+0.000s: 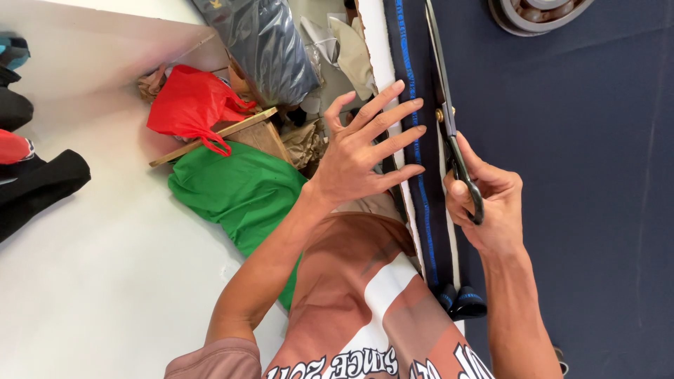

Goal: Cutting dark blue fabric with tailor's scissors following a pattern

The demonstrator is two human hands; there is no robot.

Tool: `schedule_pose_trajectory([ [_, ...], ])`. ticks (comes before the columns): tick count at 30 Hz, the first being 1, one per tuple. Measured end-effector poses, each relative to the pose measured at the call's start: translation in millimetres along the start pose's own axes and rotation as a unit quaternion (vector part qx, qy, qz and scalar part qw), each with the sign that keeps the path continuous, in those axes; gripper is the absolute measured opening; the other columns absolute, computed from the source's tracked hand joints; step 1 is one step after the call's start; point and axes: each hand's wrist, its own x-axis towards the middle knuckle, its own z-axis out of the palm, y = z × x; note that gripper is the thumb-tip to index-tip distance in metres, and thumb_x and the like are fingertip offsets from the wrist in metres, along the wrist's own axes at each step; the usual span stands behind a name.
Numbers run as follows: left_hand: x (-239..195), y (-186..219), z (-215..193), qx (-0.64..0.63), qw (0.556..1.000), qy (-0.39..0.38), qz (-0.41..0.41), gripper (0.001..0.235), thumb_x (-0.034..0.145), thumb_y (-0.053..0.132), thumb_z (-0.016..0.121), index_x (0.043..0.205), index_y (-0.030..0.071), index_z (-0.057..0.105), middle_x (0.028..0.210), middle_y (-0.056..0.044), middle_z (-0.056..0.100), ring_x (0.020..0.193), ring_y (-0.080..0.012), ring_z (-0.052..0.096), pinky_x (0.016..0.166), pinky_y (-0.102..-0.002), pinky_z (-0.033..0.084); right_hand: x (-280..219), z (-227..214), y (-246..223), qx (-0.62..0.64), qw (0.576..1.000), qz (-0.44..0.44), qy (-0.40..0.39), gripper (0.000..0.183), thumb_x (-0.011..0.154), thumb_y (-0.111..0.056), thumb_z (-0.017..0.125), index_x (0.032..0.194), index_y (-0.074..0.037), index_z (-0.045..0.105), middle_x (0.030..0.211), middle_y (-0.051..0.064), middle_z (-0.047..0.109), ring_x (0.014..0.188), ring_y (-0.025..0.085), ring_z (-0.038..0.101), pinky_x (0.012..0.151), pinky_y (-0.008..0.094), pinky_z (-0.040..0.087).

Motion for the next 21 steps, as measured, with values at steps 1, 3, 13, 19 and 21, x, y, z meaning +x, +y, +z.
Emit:
schedule_pose_trajectory([
  [1,0,0,0,0.000,1.000,0.002,0.002,0.033,0.098,0.043,0.080,0.118,0.018,0.073,0.140,-0.004,0.064,0.139,-0.0280,0.055,0.111,-0.053,0.023,0,2,-4,-0.011,1.000,0.009,0.007,0.069,0.090,-0.023,0.074,0.152,-0.008,0.048,0.069,-0.002,0.029,0.050,0.005,0.021,0.040,0.019,0.014],
  [3,0,-1,1,0.000,1.000,0.005,0.005,0.033,0.099,0.044,0.079,0.118,0.018,0.074,0.139,-0.004,0.064,0.138,-0.0281,0.055,0.111,-0.053,0.023,1,4,-9,-0.024,0.999,0.017,0.013,0.069,0.089,-0.026,0.074,0.151,-0.008,0.048,0.068,-0.002,0.030,0.048,0.004,0.021,0.038,0.017,0.014],
  [13,0,0,-1,-0.002,1.000,0.006,0.005,0.033,0.101,0.045,0.074,0.118,0.017,0.074,0.140,-0.004,0.064,0.139,-0.0274,0.055,0.112,-0.050,0.021,18,9,-17,-0.031,0.999,0.013,0.009,0.067,0.089,-0.028,0.076,0.149,-0.010,0.052,0.069,-0.005,0.032,0.053,0.005,0.023,0.042,0.017,0.017],
  [19,1,-1,0,-0.008,1.000,0.010,0.004,0.032,0.101,0.044,0.073,0.117,0.016,0.075,0.140,-0.004,0.064,0.139,-0.0277,0.055,0.111,-0.051,0.021,22,9,-20,-0.022,1.000,0.010,0.011,0.071,0.089,-0.032,0.077,0.150,-0.008,0.051,0.070,0.000,0.038,0.051,0.005,0.027,0.042,0.017,0.018],
  [21,0,0,0,-0.010,1.000,0.009,0.002,0.033,0.102,0.045,0.070,0.117,0.016,0.075,0.140,-0.005,0.063,0.139,-0.0279,0.055,0.111,-0.051,0.021,25,11,-23,-0.005,1.000,0.009,0.015,0.073,0.089,-0.034,0.078,0.151,-0.007,0.051,0.072,0.003,0.048,0.051,0.005,0.033,0.042,0.016,0.022],
])
